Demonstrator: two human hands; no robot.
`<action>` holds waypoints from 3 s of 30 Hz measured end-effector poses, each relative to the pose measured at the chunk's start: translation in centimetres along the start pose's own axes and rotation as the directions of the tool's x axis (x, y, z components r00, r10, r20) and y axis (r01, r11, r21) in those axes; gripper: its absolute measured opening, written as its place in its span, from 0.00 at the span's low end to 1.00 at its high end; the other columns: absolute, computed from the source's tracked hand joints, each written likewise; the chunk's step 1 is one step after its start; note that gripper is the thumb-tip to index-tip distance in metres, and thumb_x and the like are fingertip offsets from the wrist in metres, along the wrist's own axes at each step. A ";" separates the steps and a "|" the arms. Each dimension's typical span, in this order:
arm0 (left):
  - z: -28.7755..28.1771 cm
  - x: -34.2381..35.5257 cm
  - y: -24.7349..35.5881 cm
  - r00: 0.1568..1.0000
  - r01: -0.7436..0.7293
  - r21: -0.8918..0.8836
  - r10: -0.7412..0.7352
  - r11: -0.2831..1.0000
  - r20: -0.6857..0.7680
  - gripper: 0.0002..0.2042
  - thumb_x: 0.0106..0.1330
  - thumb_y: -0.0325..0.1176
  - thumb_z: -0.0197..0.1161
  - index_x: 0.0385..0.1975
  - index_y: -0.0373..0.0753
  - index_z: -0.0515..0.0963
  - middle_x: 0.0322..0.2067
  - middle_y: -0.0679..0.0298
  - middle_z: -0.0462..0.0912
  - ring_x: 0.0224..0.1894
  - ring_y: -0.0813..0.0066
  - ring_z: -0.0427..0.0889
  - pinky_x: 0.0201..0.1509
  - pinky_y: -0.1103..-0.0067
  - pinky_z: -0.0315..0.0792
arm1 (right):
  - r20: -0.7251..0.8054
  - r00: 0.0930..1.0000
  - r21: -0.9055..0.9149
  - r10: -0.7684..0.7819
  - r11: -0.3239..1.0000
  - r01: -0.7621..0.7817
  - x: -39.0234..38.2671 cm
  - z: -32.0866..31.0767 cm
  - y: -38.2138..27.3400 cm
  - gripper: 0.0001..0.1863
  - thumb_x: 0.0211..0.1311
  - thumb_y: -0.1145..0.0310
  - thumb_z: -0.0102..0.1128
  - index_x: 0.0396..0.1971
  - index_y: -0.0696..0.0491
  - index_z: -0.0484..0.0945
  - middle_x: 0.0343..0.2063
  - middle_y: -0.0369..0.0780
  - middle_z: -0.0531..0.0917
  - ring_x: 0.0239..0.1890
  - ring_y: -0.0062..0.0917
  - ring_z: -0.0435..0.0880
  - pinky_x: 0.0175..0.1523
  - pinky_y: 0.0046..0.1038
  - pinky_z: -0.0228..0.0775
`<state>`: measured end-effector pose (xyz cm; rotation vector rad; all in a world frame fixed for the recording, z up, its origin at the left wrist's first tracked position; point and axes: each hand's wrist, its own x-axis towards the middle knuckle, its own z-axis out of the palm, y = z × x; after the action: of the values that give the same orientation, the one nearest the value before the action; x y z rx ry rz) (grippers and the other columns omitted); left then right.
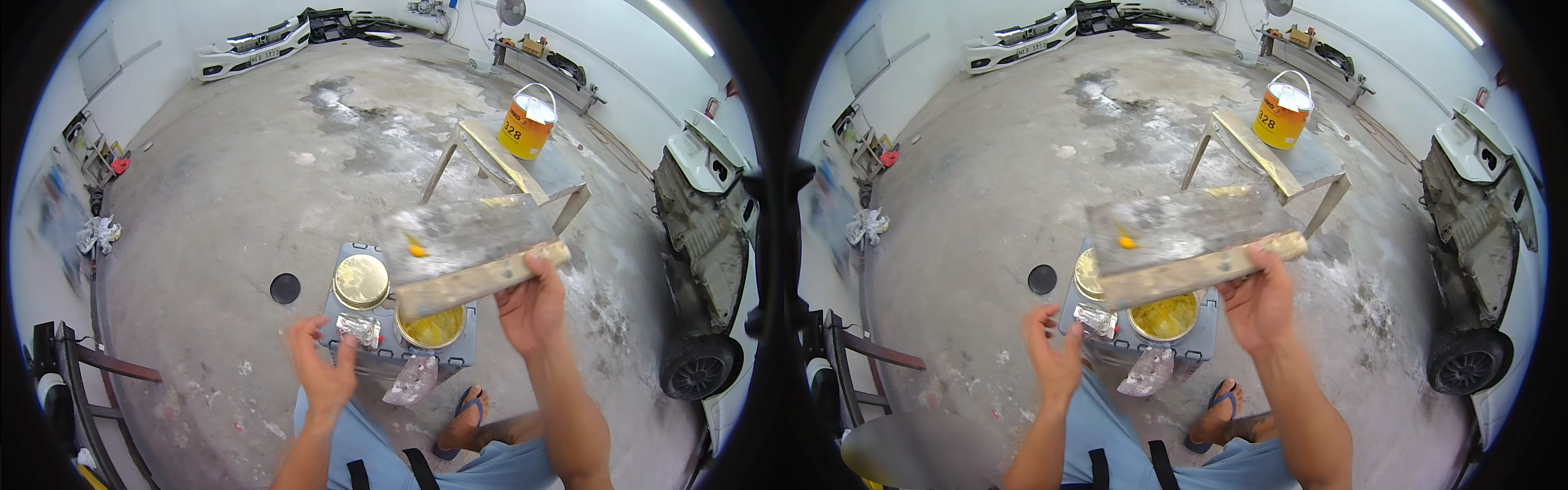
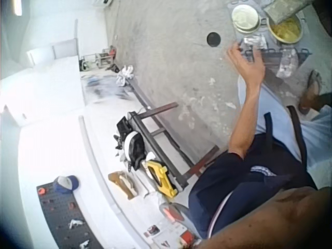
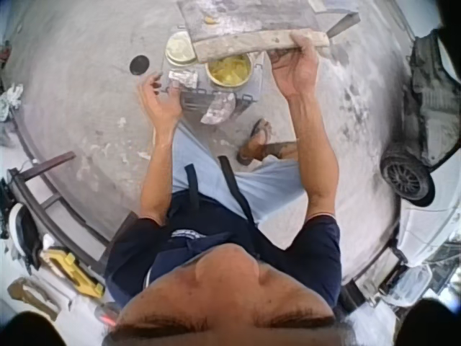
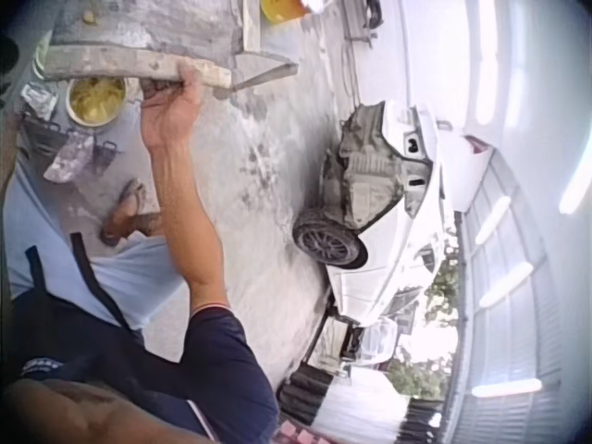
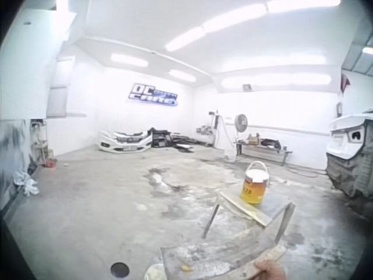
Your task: The person opens a can of yellow body filler, scoops some onto a wooden mixing board, and mixes it with a putty knife. They then apply the filler to a small dent on the rear quarter panel of a white car using the putty knife.
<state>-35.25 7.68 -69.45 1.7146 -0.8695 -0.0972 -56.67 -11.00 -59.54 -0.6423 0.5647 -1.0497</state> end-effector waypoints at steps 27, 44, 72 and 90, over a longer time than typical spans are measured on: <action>6.1 4.9 5.8 0.898 0.144 -0.950 -0.439 0.277 0.009 0.20 0.82 0.50 0.52 0.54 0.37 0.75 0.49 0.63 0.82 0.50 0.74 0.80 0.56 0.73 0.72 | -0.062 0.997 -0.969 -0.043 0.241 -0.050 10.9 -6.3 0.6 0.19 0.63 0.68 0.69 0.51 0.56 0.76 0.29 0.37 0.82 0.30 0.23 0.81 0.29 0.28 0.74; 10.8 5.6 4.1 0.933 0.280 -0.853 -0.335 0.440 0.134 0.30 0.80 0.56 0.53 0.65 0.33 0.64 0.58 0.51 0.79 0.61 0.59 0.82 0.70 0.66 0.70 | -0.077 0.984 -0.941 0.159 0.314 -0.124 -0.3 2.5 1.7 0.22 0.64 0.74 0.52 0.58 0.62 0.72 0.30 0.41 0.83 0.15 0.20 0.78 0.18 0.23 0.66; 9.6 4.7 2.2 0.864 0.452 -0.831 -0.391 0.326 0.316 0.32 0.81 0.57 0.52 0.71 0.37 0.57 0.63 0.51 0.69 0.63 0.56 0.75 0.71 0.56 0.71 | -0.185 0.901 -0.588 0.392 0.691 -0.421 0.3 0.4 5.1 0.25 0.73 0.76 0.48 0.69 0.57 0.65 0.37 0.44 0.83 0.17 0.22 0.81 0.17 0.22 0.70; 9.6 4.3 2.2 0.892 0.359 -0.899 -0.374 0.252 0.252 0.35 0.79 0.58 0.53 0.73 0.41 0.52 0.67 0.53 0.66 0.67 0.53 0.71 0.71 0.47 0.70 | -0.152 0.890 -0.662 0.430 0.624 -0.415 0.2 -0.7 4.2 0.31 0.73 0.77 0.54 0.75 0.49 0.64 0.32 0.39 0.85 0.14 0.17 0.77 0.15 0.19 0.67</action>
<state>-37.83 -2.73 -69.28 0.7160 -0.2030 -0.7776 -54.56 -9.89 -63.08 -1.1001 1.0521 -0.3477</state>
